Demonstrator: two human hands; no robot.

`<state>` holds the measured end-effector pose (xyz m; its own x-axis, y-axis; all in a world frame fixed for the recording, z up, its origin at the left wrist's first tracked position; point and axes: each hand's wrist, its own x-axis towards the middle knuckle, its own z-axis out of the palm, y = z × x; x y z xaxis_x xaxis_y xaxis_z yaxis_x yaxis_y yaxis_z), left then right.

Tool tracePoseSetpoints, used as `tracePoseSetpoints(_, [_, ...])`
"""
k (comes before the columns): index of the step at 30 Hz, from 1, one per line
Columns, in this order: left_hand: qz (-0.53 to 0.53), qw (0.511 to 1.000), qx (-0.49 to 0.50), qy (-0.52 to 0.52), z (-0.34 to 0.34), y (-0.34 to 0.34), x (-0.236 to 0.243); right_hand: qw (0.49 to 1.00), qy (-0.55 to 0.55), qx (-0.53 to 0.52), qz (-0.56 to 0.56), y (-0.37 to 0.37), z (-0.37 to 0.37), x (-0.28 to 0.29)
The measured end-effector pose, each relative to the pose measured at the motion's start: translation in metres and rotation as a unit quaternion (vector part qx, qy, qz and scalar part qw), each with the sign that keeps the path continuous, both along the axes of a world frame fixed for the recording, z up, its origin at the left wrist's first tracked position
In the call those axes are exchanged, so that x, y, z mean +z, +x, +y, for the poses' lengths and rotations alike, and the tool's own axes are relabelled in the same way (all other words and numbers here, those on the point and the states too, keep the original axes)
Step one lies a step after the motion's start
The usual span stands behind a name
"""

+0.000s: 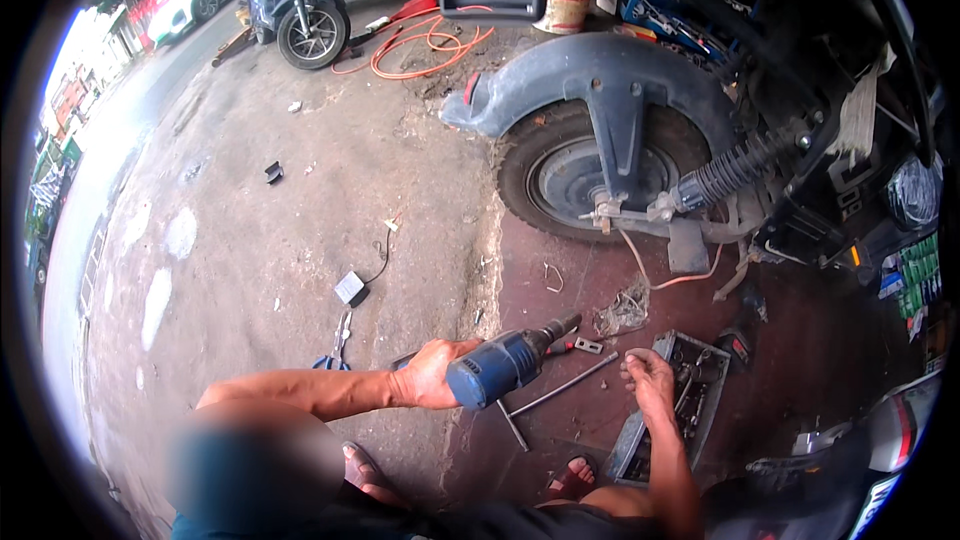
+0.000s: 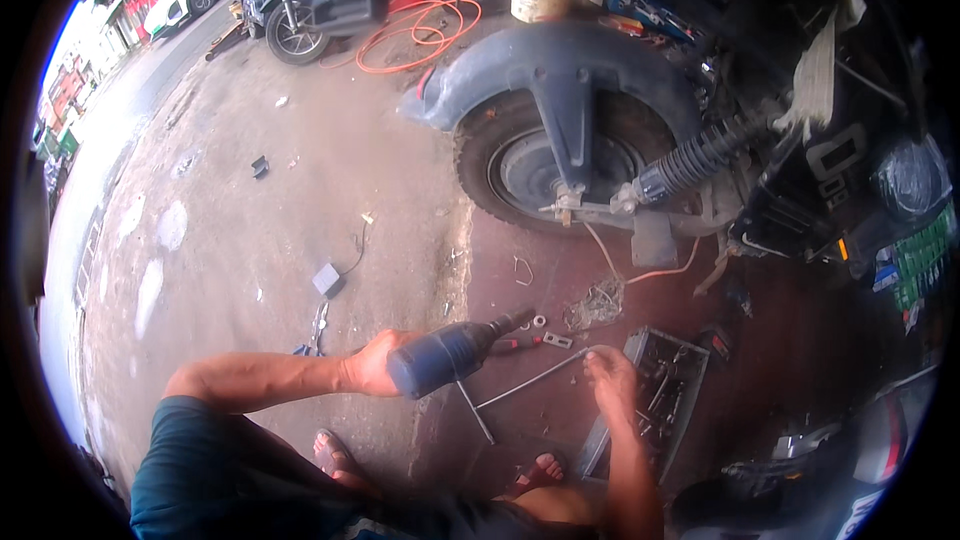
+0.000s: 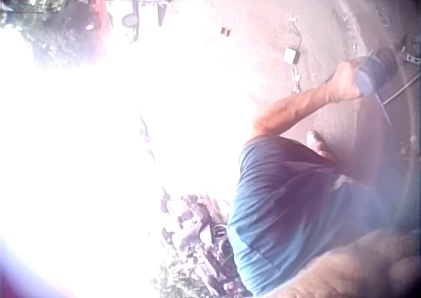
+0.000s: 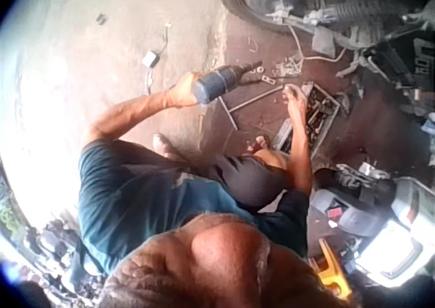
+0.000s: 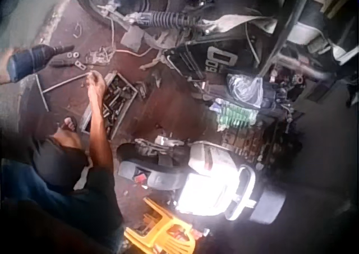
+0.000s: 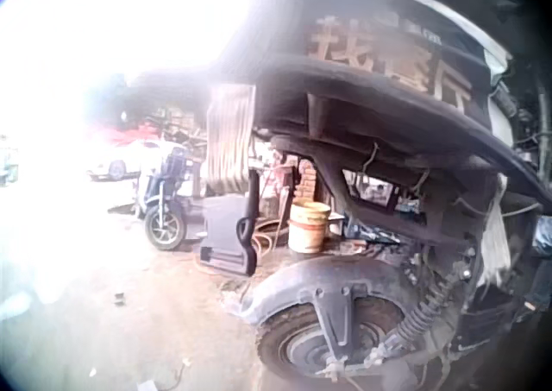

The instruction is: The person disassembles parts of an electric scooter wheel assembly by attaching sockets to an electric impact wrench, loosening fasteners, and removing brackets and nuts by hand.

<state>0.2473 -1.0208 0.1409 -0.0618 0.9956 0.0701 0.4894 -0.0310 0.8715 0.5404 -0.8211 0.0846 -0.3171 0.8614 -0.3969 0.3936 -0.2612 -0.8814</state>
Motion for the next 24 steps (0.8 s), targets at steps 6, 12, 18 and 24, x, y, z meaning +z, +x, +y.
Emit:
tracePoseSetpoints(6, [0.079, 0.997, 0.009, -0.018, -0.051, -0.023, 0.057, 0.958, 0.219, 0.184, 0.007, -0.086, 0.017, 0.116])
tracePoseSetpoints(12, [-0.011, 0.994, 0.103, -0.025, -0.105, 0.006, 0.13, 0.893, 0.235, 0.383, -0.014, -0.217, -0.021, 0.243])
tracePoseSetpoints(18, [-0.073, 0.973, 0.21, -0.061, -0.199, 0.027, 0.248, 0.899, 0.068, 0.432, -0.026, -0.262, -0.083, 0.257])
tracePoseSetpoints(24, [-0.106, 0.87, 0.481, 0.009, -0.303, 0.046, 0.363, 0.829, 0.219, 0.491, -0.154, -0.261, -0.157, 0.439])
